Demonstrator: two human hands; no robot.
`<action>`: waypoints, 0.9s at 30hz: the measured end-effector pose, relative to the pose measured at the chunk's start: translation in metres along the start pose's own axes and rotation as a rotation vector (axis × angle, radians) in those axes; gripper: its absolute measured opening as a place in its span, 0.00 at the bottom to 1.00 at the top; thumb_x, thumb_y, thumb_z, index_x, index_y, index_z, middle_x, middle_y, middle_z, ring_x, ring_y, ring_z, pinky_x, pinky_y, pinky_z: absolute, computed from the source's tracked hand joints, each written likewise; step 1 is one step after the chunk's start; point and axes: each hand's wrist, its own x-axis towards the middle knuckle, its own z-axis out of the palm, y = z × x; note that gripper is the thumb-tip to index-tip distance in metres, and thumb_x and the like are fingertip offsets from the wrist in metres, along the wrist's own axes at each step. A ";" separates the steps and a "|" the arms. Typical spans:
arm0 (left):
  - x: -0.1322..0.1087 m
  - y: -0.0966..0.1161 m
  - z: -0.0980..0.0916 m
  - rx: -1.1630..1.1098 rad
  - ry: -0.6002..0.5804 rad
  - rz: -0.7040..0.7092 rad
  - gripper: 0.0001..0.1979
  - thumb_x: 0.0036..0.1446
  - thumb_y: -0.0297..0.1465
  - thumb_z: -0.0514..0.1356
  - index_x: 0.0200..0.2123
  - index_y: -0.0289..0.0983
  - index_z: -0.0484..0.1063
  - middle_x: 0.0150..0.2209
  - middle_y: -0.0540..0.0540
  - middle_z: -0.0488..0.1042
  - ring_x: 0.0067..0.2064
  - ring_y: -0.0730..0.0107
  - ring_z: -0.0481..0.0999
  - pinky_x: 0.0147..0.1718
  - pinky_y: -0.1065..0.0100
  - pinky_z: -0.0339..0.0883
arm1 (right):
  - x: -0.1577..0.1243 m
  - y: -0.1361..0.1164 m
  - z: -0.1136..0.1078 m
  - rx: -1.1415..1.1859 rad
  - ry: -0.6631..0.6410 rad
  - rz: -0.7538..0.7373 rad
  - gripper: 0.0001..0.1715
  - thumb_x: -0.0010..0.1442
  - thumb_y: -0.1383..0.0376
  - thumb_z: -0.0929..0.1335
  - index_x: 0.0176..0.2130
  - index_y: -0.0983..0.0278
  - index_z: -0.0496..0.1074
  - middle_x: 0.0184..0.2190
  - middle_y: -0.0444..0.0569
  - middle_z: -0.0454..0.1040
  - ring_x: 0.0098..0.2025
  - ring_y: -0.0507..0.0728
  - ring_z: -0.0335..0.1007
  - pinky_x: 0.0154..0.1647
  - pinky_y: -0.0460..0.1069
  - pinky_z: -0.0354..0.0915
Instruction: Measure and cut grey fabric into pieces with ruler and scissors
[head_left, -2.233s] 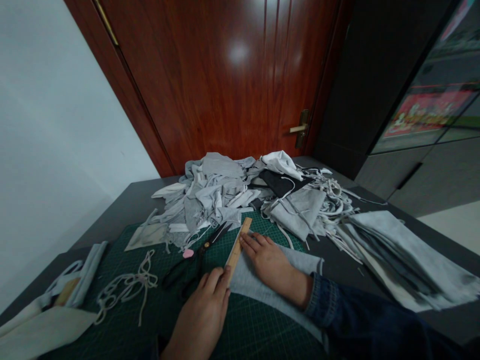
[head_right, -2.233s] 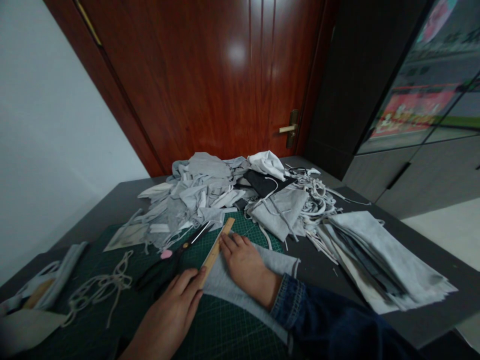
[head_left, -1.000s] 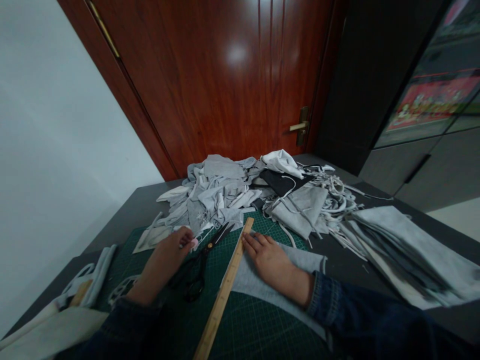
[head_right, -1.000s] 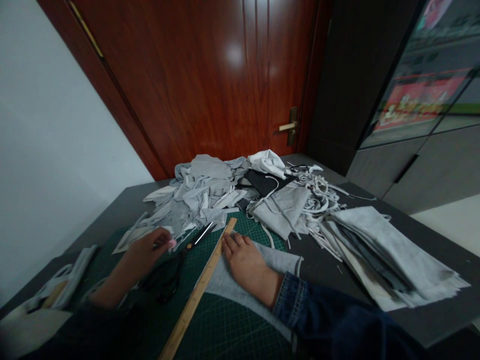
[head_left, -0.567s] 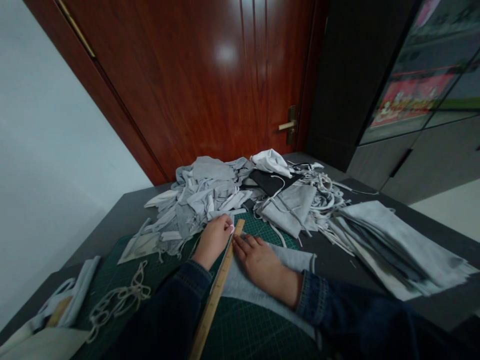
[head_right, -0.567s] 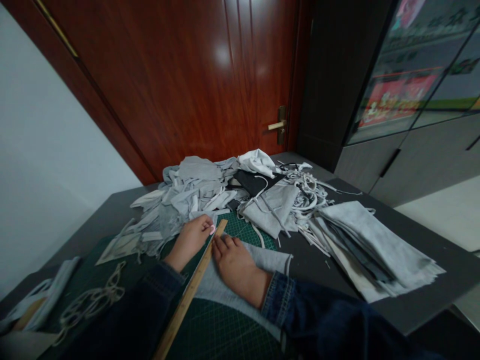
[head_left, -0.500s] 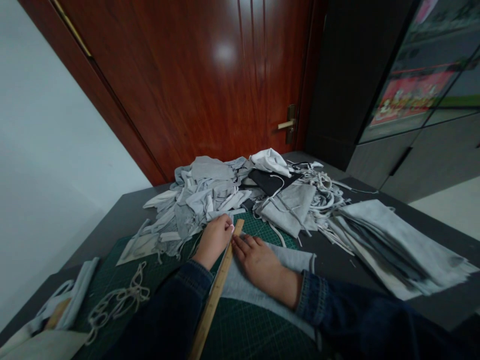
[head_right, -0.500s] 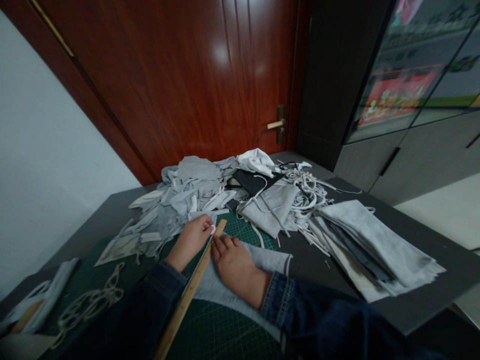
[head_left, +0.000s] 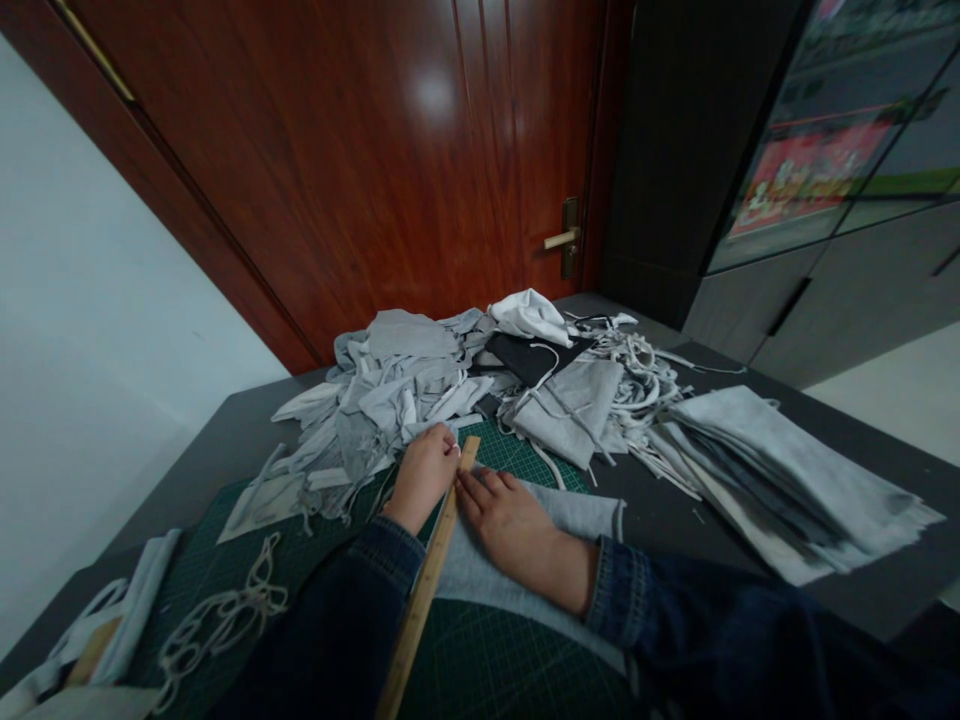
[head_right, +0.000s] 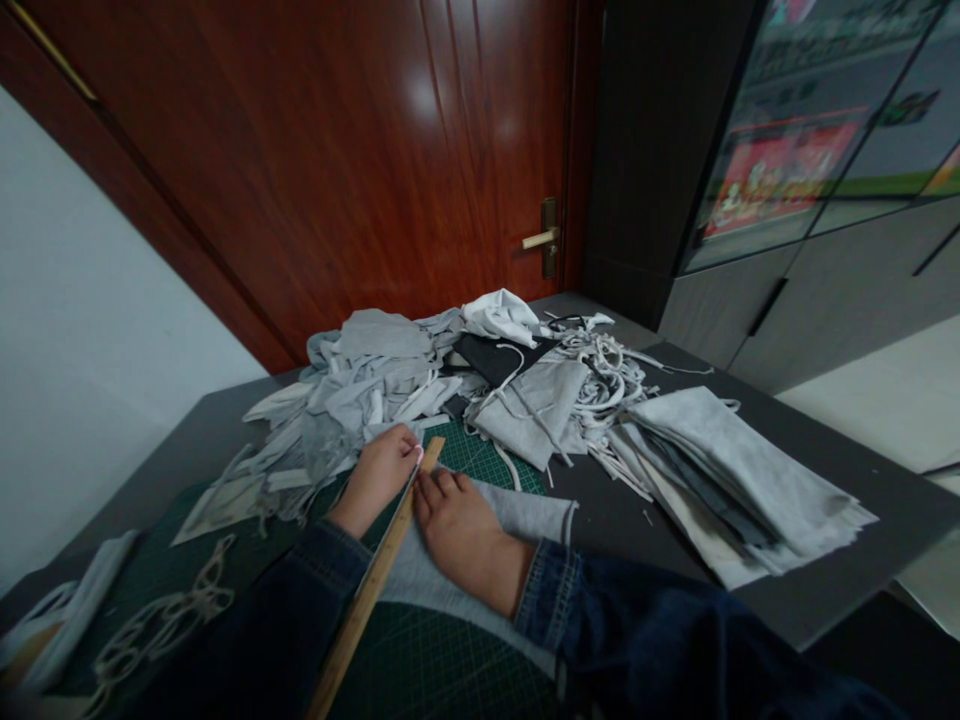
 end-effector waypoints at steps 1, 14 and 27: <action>0.000 0.001 0.000 0.010 0.000 0.003 0.05 0.61 0.24 0.59 0.33 0.39 0.70 0.31 0.48 0.76 0.39 0.64 0.78 0.41 0.66 0.68 | 0.000 0.000 -0.001 -0.001 0.000 0.001 0.27 0.70 0.69 0.62 0.65 0.74 0.66 0.66 0.63 0.68 0.63 0.68 0.66 0.58 0.61 0.69; -0.003 0.006 -0.015 0.082 -0.096 0.046 0.09 0.57 0.20 0.59 0.29 0.40 0.69 0.29 0.50 0.75 0.34 0.67 0.75 0.35 0.69 0.63 | 0.002 0.000 -0.001 0.024 -0.005 0.008 0.26 0.71 0.70 0.63 0.65 0.73 0.66 0.65 0.63 0.68 0.63 0.67 0.66 0.58 0.61 0.68; -0.006 0.006 -0.019 0.032 -0.075 -0.011 0.07 0.60 0.23 0.58 0.31 0.39 0.70 0.30 0.48 0.78 0.35 0.65 0.79 0.36 0.68 0.64 | 0.002 0.000 0.001 -0.012 0.012 -0.005 0.26 0.71 0.69 0.62 0.65 0.75 0.66 0.65 0.63 0.69 0.64 0.67 0.66 0.60 0.61 0.68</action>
